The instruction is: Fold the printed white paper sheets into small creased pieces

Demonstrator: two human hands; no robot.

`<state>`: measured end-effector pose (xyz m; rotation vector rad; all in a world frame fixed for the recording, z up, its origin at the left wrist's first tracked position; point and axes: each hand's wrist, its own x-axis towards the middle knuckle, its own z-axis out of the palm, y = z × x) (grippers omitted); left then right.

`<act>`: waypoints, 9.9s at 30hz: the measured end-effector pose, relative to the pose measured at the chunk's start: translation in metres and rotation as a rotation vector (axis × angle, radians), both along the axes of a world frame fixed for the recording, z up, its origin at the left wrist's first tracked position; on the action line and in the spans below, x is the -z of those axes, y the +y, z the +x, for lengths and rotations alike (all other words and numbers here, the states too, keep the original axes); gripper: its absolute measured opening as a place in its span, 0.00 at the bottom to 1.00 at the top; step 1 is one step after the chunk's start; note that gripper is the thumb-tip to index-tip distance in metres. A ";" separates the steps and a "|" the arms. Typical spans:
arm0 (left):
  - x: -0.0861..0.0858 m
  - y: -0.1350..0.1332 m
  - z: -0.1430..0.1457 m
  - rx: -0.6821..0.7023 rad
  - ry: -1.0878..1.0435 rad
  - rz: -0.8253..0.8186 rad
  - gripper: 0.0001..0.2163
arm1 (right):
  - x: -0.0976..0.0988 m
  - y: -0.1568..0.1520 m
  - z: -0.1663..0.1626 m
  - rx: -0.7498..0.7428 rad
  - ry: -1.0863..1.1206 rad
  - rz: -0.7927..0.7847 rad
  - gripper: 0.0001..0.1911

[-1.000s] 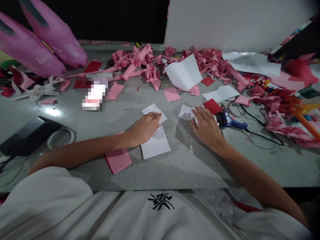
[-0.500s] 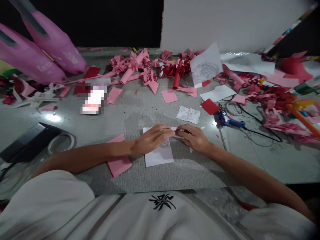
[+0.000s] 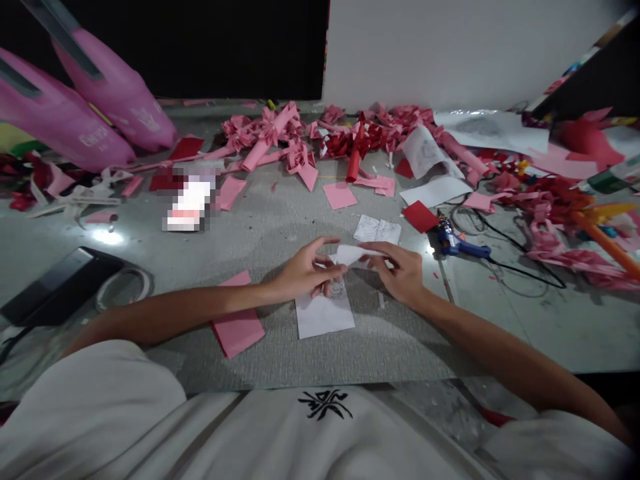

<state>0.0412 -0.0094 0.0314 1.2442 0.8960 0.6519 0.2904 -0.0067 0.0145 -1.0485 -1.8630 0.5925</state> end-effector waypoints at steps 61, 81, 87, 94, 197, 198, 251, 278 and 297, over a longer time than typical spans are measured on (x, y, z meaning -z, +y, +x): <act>0.014 0.019 -0.001 0.015 -0.107 -0.086 0.21 | -0.004 0.000 -0.010 -0.098 0.314 -0.637 0.22; 0.013 0.019 -0.004 0.033 -0.070 -0.070 0.20 | -0.007 0.002 -0.009 -0.110 0.275 -0.690 0.22; 0.013 0.019 -0.003 0.045 -0.058 -0.086 0.22 | -0.005 0.001 -0.007 -0.133 0.237 -0.690 0.19; 0.021 0.010 0.001 0.184 -0.126 -0.047 0.18 | -0.007 -0.005 -0.009 -0.145 0.034 -0.464 0.16; 0.015 0.014 -0.006 0.117 0.318 0.670 0.18 | -0.007 0.004 0.002 -0.241 -0.017 -0.405 0.18; 0.016 0.013 -0.006 0.118 0.331 0.677 0.18 | -0.007 0.002 -0.001 -0.227 0.029 -0.445 0.18; 0.024 0.008 -0.012 0.149 0.944 1.221 0.19 | 0.003 0.025 0.024 -0.293 -0.522 0.214 0.15; 0.034 0.019 -0.014 0.229 0.753 1.242 0.20 | 0.000 0.032 0.022 -0.601 -0.704 0.120 0.45; 0.027 0.020 -0.015 0.242 0.784 1.224 0.18 | 0.000 0.015 0.012 -0.507 -0.768 0.192 0.41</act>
